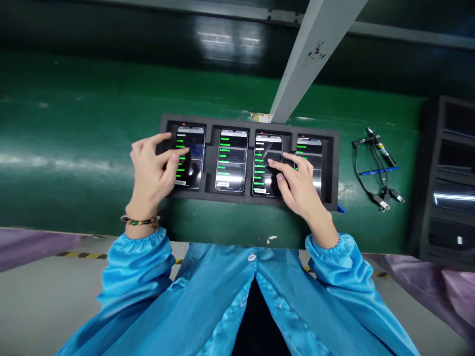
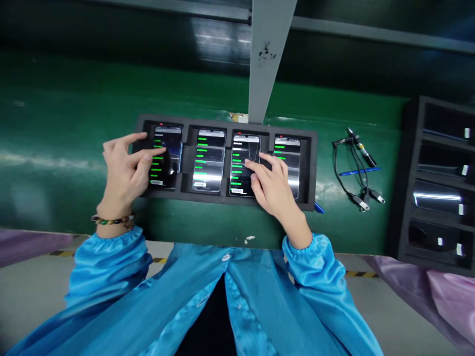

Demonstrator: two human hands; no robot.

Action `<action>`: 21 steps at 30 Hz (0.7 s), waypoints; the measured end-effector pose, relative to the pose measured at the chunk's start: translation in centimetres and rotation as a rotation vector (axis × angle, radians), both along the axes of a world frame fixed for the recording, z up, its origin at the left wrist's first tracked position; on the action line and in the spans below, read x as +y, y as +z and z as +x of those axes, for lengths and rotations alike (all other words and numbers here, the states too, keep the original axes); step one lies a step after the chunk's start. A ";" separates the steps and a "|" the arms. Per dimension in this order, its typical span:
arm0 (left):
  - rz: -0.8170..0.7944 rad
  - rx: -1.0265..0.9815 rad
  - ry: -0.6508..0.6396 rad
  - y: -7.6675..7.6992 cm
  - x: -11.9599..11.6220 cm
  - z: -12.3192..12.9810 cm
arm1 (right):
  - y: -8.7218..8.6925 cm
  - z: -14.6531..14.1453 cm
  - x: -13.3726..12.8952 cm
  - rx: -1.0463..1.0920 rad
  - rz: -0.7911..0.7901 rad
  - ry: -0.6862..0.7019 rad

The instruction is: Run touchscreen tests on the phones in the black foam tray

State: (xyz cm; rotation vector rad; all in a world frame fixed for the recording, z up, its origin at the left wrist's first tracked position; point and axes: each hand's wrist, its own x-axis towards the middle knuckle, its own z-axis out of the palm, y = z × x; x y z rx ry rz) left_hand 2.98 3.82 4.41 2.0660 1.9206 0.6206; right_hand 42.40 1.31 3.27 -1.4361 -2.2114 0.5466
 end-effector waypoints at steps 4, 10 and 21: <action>-0.003 0.004 -0.027 -0.6 0.5 0.0 | -0.2 -0.1 0.8 0.013 0.035 -0.039; -0.039 0.006 -0.369 -0.8 1.6 3.8 | -0.4 -0.1 1.4 -0.014 0.018 -0.058; 0.075 0.013 -0.122 0.0 1.1 2.3 | 0.2 4.1 -0.4 0.082 0.118 -0.292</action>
